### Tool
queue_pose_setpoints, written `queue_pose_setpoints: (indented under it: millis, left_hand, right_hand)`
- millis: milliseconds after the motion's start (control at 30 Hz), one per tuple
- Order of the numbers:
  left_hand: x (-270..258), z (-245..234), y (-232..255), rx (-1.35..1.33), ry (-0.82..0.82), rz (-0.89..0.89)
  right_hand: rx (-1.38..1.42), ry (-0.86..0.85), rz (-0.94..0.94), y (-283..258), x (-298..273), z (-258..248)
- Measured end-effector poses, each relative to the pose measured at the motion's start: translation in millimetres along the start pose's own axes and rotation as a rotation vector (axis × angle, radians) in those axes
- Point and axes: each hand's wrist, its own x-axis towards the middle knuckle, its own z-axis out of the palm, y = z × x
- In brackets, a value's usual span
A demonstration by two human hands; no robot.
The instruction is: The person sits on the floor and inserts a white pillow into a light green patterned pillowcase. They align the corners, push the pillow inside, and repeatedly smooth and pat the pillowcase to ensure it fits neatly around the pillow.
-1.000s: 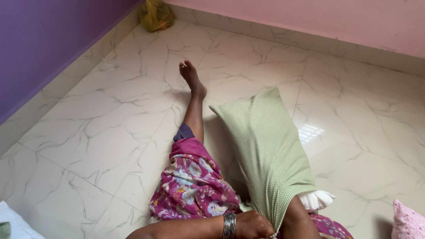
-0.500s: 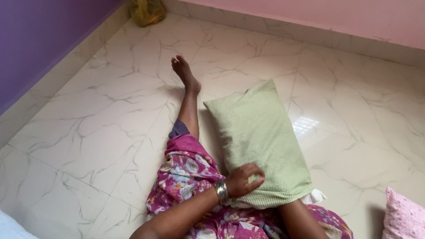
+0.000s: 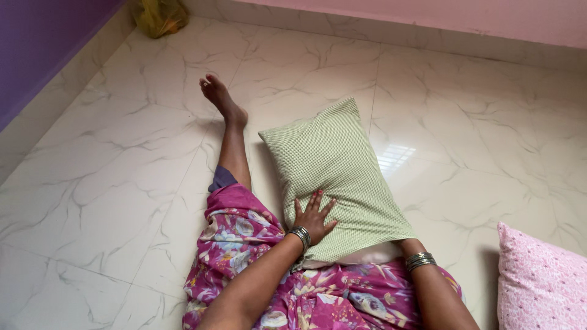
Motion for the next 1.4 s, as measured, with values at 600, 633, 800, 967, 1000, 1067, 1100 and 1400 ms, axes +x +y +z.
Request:
queue_pose_setpoints:
  millis: [600, 633, 800, 967, 1000, 1067, 1100, 1400]
  left_hand:
    - [-20, 40, 56, -0.231, 0.411, 1.0]
    - [-26, 53, 68, -0.202, 0.328, 1.028]
    - [-14, 60, 91, 0.094, 0.476, 0.705]
    - [16, 41, 96, -0.119, -0.081, 0.3]
    - [24, 42, 90, -0.188, -0.121, 0.222]
    - [45, 53, 76, -0.215, -0.06, 0.235]
    - [56, 67, 70, -0.185, 0.038, 0.323]
    - [137, 93, -11, -0.096, 0.073, 0.106]
  right_hand:
    - [-0.745, 0.315, 0.401, -57, -30, 7]
    - [-0.741, 0.348, 0.391, -60, -31, 6]
    - [-0.665, 0.522, 0.011, -33, -18, 0]
    - [-0.46, 0.174, -0.054, -6, 11, 5]
    - [-0.443, 0.146, -0.028, -9, 9, 5]
    - [-0.403, 0.1, 0.022, -19, -5, 3]
    - [-0.448, 0.072, -0.003, -23, -14, 1]
    - [-0.51, -0.212, -0.026, -61, -56, 18]
